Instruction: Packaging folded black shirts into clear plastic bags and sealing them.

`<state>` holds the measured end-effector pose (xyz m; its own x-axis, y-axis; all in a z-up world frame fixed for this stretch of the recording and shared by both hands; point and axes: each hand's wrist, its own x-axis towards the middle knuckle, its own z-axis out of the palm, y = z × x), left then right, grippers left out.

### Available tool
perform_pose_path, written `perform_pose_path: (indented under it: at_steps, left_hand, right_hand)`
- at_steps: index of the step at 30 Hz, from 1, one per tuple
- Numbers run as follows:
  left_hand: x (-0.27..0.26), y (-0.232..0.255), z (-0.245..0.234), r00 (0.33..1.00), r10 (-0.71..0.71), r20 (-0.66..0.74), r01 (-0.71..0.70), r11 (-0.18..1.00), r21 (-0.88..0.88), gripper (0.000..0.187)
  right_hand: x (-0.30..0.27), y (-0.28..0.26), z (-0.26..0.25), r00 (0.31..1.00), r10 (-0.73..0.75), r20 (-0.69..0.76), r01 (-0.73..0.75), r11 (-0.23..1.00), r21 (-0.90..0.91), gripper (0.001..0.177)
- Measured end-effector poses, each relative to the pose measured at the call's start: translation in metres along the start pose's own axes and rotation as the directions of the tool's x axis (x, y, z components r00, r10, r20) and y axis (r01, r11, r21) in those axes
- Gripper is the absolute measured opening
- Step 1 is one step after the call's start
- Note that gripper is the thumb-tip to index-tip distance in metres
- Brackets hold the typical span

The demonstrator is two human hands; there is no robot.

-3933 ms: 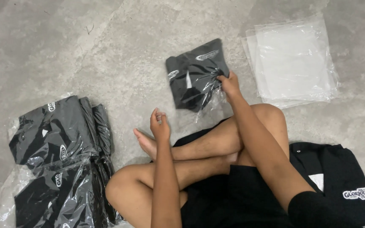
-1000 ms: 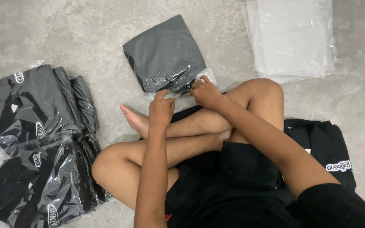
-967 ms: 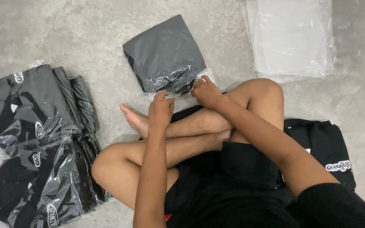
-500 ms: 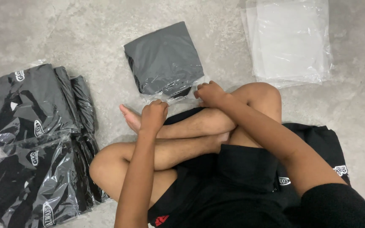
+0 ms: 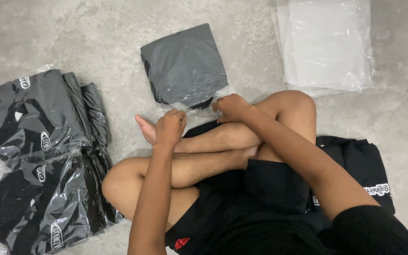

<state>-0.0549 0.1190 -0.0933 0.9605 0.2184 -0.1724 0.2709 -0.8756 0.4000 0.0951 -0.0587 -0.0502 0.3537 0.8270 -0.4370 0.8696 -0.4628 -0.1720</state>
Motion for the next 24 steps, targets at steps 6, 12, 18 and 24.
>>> perform_pose_path:
  at_steps: [6, 12, 18, 24]
  left_hand:
    - [0.000, 0.000, -0.015, 0.998, -0.052, -0.019, 0.051, 0.995, -0.083, 0.007]
    - [-0.027, 0.049, -0.105, 0.989, -0.144, -0.011, 0.144, 0.988, -0.051, 0.013]
    - [-0.028, 0.050, -0.103, 0.986, -0.165, 0.006, 0.165, 0.985, -0.045, 0.013]
    - [-0.007, -0.012, -0.004, 0.995, 0.001, 0.098, -0.011, 0.995, 0.103, 0.011]
  right_hand:
    - [0.017, 0.017, 0.038, 0.980, 0.080, -0.182, -0.069, 0.995, 0.066, 0.015]
    - [0.015, 0.033, 0.035, 0.961, 0.182, -0.209, -0.107, 0.939, 0.328, 0.011]
    - [-0.003, 0.020, -0.002, 0.948, 0.248, -0.200, -0.155, 0.907, 0.391, 0.011]
    - [-0.007, 0.026, 0.009, 0.972, 0.236, -0.014, -0.222, 0.931, 0.291, 0.011]
